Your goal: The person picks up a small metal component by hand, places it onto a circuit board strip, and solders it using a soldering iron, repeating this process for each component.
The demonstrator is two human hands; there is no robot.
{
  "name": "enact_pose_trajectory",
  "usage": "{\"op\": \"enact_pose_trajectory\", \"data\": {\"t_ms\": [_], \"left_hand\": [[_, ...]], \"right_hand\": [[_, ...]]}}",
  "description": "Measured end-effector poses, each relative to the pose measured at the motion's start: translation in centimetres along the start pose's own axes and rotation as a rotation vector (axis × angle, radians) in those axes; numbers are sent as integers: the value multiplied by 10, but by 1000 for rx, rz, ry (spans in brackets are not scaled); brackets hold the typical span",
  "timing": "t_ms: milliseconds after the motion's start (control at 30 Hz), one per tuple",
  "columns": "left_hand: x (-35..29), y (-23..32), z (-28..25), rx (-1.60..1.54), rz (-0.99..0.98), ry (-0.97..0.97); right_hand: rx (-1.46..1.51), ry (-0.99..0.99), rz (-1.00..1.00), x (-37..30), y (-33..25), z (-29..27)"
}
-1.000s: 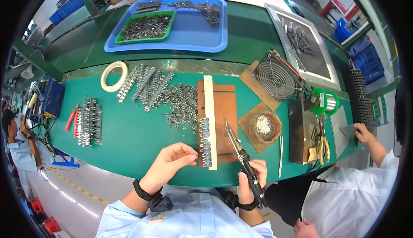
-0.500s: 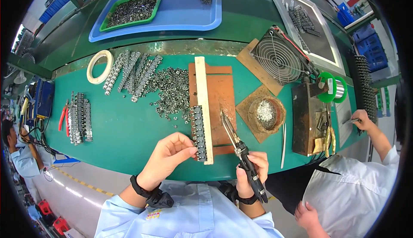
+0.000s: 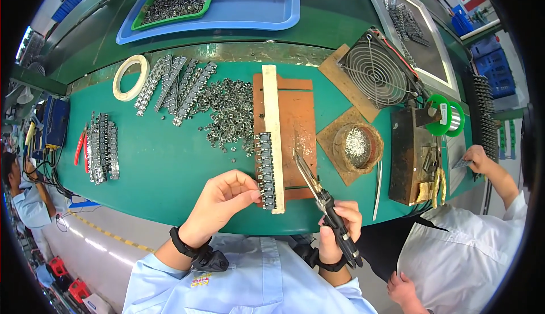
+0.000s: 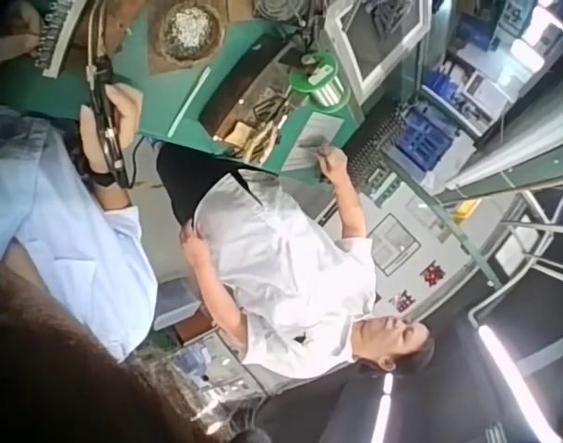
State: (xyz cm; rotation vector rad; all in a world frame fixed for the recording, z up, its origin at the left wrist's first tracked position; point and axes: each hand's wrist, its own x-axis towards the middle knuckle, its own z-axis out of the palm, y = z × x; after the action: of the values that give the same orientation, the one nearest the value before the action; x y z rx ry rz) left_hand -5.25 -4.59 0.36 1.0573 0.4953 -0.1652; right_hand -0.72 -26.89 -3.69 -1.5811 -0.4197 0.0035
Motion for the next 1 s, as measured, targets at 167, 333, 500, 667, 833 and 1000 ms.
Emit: {"op": "enact_pose_trajectory", "data": {"t_ms": [167, 333, 500, 667, 833, 1000], "left_hand": [[0, -2, -1, -21, -4, 13], [0, -2, 0, -50, -8, 33], [0, -2, -1, -23, -5, 22], [0, -3, 0, -30, -5, 24], [0, -4, 0, -37, 3, 16], [-1, -3, -1, -35, 4, 18]], "right_hand": [[-20, -83, -81, -5, -12, -13], [-35, -165, -166, -6, -23, -14], [-34, -243, -193, -6, -22, -13], [-32, -263, -193, -4, -22, -10], [-51, -279, -202, -2, -20, -10], [-27, -271, -168, 0, -25, -8]]}}
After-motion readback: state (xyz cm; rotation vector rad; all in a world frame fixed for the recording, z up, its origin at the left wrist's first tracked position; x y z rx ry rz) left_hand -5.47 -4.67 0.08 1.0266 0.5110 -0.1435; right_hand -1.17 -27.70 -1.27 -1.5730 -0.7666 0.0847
